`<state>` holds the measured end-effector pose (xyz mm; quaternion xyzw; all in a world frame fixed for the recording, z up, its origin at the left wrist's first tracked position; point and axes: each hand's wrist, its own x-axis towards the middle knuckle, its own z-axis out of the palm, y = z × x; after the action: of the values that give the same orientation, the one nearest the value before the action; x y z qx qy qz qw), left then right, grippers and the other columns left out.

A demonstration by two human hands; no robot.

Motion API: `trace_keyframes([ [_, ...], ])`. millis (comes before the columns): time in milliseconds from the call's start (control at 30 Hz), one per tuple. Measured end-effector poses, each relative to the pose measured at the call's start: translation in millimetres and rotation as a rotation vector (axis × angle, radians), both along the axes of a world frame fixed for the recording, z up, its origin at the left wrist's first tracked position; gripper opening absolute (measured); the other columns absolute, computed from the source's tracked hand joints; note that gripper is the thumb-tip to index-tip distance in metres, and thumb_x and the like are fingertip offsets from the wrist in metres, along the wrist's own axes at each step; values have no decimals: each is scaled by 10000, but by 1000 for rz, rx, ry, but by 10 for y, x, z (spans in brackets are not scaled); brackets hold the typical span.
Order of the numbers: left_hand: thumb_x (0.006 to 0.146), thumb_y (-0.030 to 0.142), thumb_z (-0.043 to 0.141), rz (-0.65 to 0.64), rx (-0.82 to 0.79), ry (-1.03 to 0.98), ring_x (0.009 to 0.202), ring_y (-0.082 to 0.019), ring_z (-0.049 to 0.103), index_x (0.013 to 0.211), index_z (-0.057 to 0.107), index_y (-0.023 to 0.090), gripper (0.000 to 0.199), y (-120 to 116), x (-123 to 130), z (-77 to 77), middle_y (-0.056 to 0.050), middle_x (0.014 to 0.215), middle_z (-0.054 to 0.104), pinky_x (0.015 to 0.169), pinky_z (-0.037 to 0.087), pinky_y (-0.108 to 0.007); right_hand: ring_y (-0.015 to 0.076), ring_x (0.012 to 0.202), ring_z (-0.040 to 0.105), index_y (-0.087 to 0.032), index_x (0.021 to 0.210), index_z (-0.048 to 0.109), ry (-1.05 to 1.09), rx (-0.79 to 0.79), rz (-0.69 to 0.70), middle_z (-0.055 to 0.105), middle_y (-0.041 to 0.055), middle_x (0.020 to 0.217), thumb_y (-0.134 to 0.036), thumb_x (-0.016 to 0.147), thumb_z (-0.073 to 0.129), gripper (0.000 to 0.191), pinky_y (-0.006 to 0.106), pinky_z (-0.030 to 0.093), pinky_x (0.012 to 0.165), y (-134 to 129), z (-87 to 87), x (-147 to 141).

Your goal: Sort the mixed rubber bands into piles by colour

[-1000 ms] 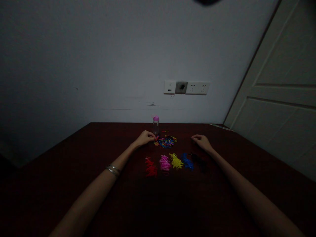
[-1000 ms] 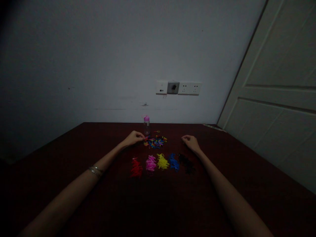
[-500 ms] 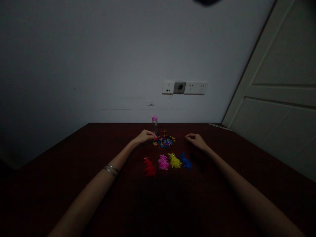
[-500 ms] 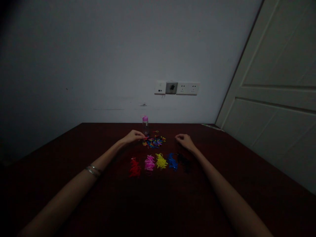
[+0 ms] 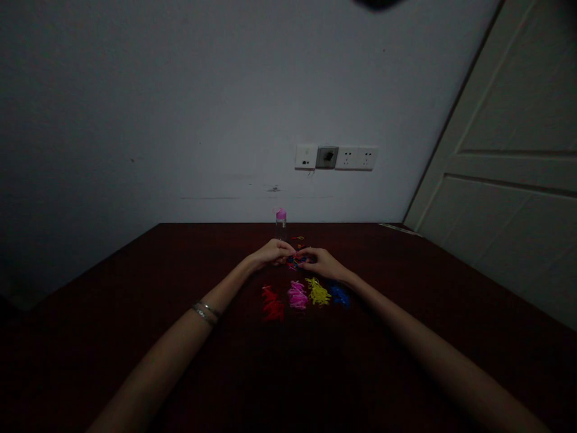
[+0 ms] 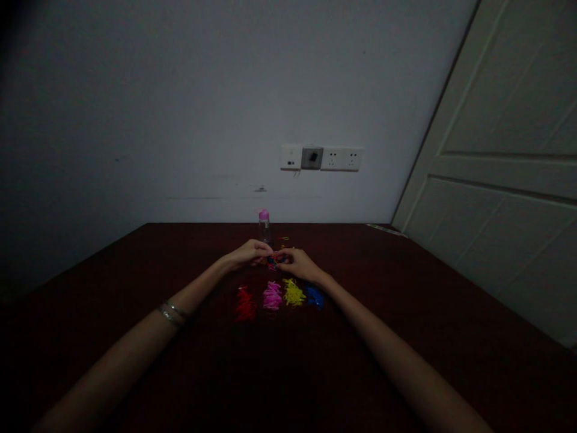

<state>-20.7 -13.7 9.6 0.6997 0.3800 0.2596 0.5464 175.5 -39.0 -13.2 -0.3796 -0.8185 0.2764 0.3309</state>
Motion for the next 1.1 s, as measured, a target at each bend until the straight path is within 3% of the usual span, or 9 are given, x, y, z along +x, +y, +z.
trace_keyframes([
  [267, 689, 305, 588, 27, -112, -131, 371, -19, 222, 792, 579, 110, 221, 25, 84, -108, 66, 456, 329, 382, 119, -178, 117, 627, 501, -125, 904, 643, 25, 40, -51, 621, 20, 720, -329, 746, 517, 287, 227, 389, 594, 0, -28, -104],
  [567, 647, 347, 625, 81, -110, -182, 392, -18, 220, 810, 578, 101, 298, 54, 103, -148, 70, 487, 305, 393, 104, -188, 154, 696, 557, -138, 825, 672, -40, 77, -126, 663, 43, 773, -335, 757, 495, 273, 253, 413, 664, 82, -87, -2],
  [700, 660, 341, 619, 90, -57, -148, 401, -25, 255, 824, 597, 94, 297, 43, 36, -43, 56, 488, 340, 404, 130, -197, 153, 692, 563, -154, 844, 673, -100, 90, -167, 664, 47, 804, -305, 735, 513, 246, 255, 418, 659, 188, -156, 138],
  [833, 670, 340, 611, 105, 82, 35, 394, -35, 270, 803, 639, 94, 281, 17, -90, 114, 44, 452, 379, 408, 138, -211, 132, 654, 559, -156, 889, 661, -125, 70, -169, 657, 35, 770, -211, 696, 518, 246, 236, 421, 632, 289, -191, 272],
  [1100, 611, 277, 647, -102, 152, 332, 438, -61, 365, 713, 693, 122, 191, -128, -552, 398, -3, 494, 524, 442, 210, -214, 129, 687, 568, -127, 899, 648, -42, 15, -174, 648, 44, 778, -178, 658, 518, 279, 222, 430, 620, 319, -106, 363],
])
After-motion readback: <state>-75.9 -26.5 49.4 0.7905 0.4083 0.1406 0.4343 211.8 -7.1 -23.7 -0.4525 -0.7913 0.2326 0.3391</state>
